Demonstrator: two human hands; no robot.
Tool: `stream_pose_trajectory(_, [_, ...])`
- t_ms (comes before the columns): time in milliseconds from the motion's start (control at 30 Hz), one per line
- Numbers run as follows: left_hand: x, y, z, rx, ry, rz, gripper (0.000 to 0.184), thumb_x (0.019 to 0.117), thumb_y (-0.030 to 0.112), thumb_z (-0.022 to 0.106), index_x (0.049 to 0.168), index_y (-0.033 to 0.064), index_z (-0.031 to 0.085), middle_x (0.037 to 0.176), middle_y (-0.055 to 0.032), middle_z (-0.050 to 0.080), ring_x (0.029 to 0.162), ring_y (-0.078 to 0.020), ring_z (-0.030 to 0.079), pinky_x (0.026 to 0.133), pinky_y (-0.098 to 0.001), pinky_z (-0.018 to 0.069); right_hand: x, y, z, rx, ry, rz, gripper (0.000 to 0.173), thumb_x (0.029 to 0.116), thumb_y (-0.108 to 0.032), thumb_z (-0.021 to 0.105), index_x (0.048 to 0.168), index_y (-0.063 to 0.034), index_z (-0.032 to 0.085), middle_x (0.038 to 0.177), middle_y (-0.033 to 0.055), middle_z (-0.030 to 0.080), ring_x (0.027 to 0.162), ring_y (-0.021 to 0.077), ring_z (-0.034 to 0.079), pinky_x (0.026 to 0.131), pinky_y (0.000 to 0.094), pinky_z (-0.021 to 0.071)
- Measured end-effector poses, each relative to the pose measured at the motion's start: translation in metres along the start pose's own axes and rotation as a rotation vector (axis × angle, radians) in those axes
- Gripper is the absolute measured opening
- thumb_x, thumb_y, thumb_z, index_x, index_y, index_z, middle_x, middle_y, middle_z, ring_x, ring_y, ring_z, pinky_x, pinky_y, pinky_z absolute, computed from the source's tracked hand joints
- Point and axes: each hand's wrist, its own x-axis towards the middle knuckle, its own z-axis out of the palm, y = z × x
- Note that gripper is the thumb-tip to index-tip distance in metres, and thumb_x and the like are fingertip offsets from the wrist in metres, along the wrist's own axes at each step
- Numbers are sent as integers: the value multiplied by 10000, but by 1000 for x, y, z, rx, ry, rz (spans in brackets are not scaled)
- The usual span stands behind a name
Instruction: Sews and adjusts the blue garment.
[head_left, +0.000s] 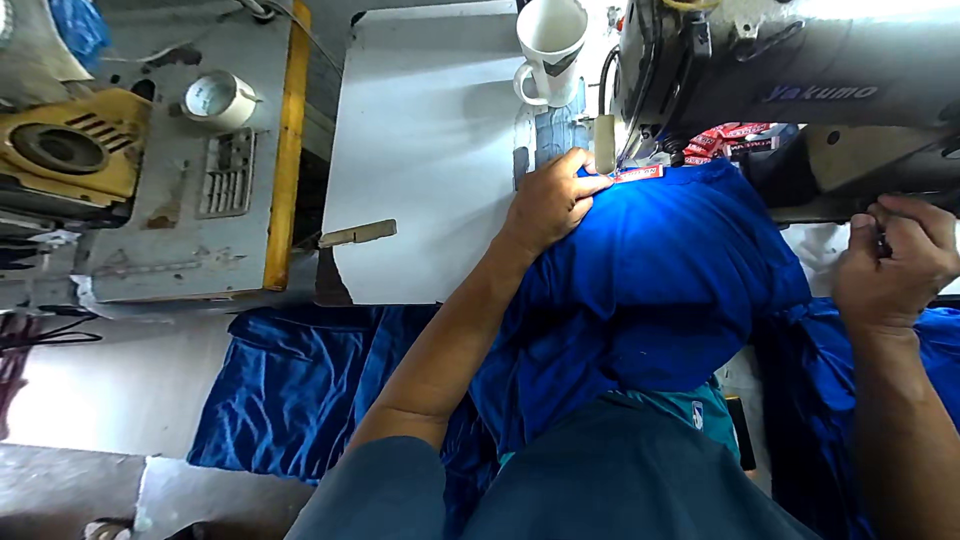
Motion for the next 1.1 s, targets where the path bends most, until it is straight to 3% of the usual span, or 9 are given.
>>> stream_pose_trajectory(433, [0, -1, 0, 0, 15, 5, 369, 980, 139, 540, 1234, 292, 760, 1201, -55, 672, 1067, -215, 652, 846, -398, 552, 1, 1, -1, 13, 0, -16, 318, 1069, -216, 551, 1100, 51, 720, 1329, 224, 634, 1219, 320, 629, 1041, 438, 510])
stream_pose_trajectory(533, [-1, 0, 1, -3, 13, 7, 364, 979, 140, 546, 1232, 291, 760, 1198, -61, 669, 1059, -217, 652, 834, -397, 551, -3, 1, -2, 19, -3, 11, 329, 1064, -223, 554, 1237, 34, 663, 1403, 239, 573, 1158, 332, 640, 969, 447, 540])
stream_pose_trajectory(600, [0, 0, 1, 3, 14, 5, 360, 979, 144, 547, 1228, 290, 761, 1200, -59, 671, 1062, -218, 652, 840, -398, 552, -5, 1, -2, 44, 11, 19, 490, 1059, -233, 558, 1479, 7, 480, 1516, 280, 450, 967, 336, 645, 800, 459, 557])
stream_pose_trajectory(633, [0, 0, 1, 6, 16, 5, 358, 977, 143, 548, 1225, 287, 763, 1195, -60, 672, 1061, -220, 653, 840, -399, 552, -5, 2, -1, 50, 22, 24, 555, 1054, -238, 567, 1540, -21, 410, 1541, 281, 419, 900, 322, 647, 749, 456, 558])
stream_pose_trajectory(767, [0, 0, 1, 7, 10, 2, 363, 980, 139, 544, 1231, 285, 762, 1207, -62, 670, 1077, -221, 650, 851, -400, 550, -6, 5, 3, 63, 37, 53, 595, 1052, -246, 574, 1570, -42, 363, 1548, 268, 415, 836, 298, 634, 711, 442, 546])
stream_pose_trajectory(933, [0, 1, 0, 6, 9, 1, 360, 979, 139, 543, 1225, 284, 763, 1204, -56, 670, 1075, -217, 650, 844, -398, 551, -6, 6, 4, 48, 19, 74, 608, 1058, -266, 567, 1596, -77, 357, 1563, 267, 407, 951, 322, 647, 790, 452, 553])
stream_pose_trajectory(1100, [0, 0, 1, 9, 24, 1, 360, 978, 136, 541, 1219, 280, 765, 1196, -57, 671, 1070, -215, 651, 851, -394, 551, -4, 3, 3, 36, 37, 47, 593, 1054, -252, 573, 1587, -77, 380, 1552, 264, 423, 911, 326, 643, 758, 450, 549])
